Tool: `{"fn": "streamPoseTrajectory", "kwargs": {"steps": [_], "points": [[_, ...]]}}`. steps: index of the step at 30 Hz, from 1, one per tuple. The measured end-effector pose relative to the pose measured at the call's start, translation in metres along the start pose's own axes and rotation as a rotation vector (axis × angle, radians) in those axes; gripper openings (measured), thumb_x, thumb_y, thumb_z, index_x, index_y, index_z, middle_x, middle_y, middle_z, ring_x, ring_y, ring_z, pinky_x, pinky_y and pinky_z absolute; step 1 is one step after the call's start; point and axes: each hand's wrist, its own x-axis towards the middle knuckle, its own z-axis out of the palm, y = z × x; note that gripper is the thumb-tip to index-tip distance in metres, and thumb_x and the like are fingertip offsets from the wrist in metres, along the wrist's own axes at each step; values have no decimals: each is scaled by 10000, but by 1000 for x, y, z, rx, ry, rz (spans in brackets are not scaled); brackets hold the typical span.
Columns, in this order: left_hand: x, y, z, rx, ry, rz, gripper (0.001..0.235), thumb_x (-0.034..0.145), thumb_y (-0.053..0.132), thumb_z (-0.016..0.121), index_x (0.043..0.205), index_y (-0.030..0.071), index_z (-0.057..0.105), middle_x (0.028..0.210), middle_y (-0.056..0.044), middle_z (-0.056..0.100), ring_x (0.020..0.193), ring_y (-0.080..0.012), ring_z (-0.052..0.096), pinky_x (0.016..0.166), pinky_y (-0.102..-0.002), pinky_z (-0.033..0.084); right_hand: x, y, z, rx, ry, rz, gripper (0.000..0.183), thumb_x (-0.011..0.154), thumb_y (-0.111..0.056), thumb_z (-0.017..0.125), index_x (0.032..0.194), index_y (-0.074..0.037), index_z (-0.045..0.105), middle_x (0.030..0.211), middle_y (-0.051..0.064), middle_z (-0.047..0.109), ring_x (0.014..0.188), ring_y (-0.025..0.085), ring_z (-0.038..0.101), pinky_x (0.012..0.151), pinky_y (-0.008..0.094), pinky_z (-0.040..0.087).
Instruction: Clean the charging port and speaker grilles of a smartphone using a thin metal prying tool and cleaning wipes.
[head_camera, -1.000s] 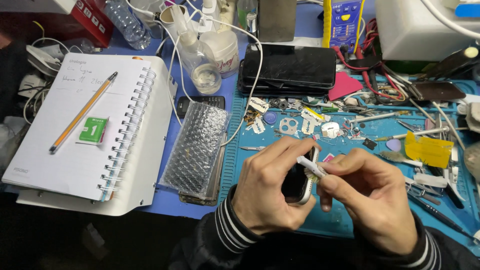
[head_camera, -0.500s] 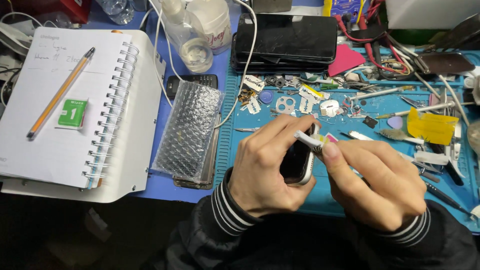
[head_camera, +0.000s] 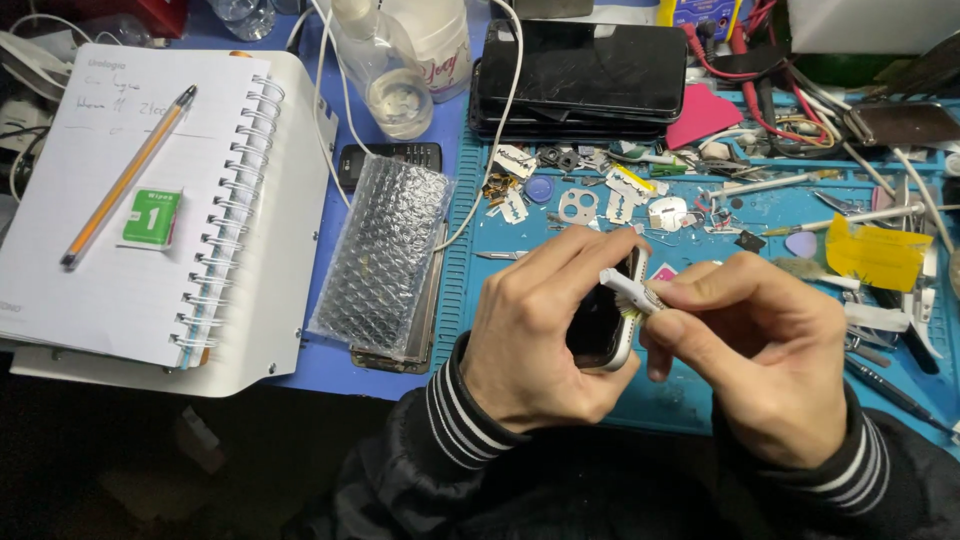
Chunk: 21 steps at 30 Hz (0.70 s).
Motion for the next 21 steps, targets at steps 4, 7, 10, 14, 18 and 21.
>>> {"fn": "streamPoseTrajectory", "kwargs": {"steps": [4,7,10,14,18,21], "points": [[-1,0,1,20,-1,-2,589,651,112,699,1220,10,584,1064,-122,671,811,-292,677,738,-356,571,6,-5,-3,-849,76,-805,214,839,232,832,963,116,702,871,242,713,685,314,639,647,410,528],[0,-2,0,15,4,-2,623,636,123,708,1232,-10,585,1081,-136,671,818,-295,677,747,-353,579,-4,-8,-14,-743,135,-645,235,886,254,779,1031,143,630,930,264,695,737,304,679,708,383,580],[0,-1,-1,-1,5,-8,586,642,113,688,1209,9,585,1062,-125,677,789,-283,675,723,-346,578,-6,-23,-9,-562,97,-318,259,826,214,735,1032,158,587,899,227,683,678,219,670,649,269,557],[1,0,-1,7,-2,-3,565,660,104,689,1207,10,585,1044,-123,671,779,-283,671,716,-349,570,0,-36,-4,-585,41,-253,226,760,180,766,938,130,638,847,185,714,615,174,615,585,232,493],[0,0,1,11,8,-5,547,651,98,697,1183,24,591,1038,-113,675,775,-282,675,705,-352,567,0,-31,-2,-592,28,-316,239,738,184,774,923,141,628,923,222,728,706,211,677,664,263,545],[1,-1,1,9,11,5,563,656,105,698,1201,11,591,1037,-120,671,793,-284,677,721,-355,573,3,-33,0,-652,5,-327,238,722,147,795,927,132,675,872,193,735,652,183,667,628,252,542]]}}
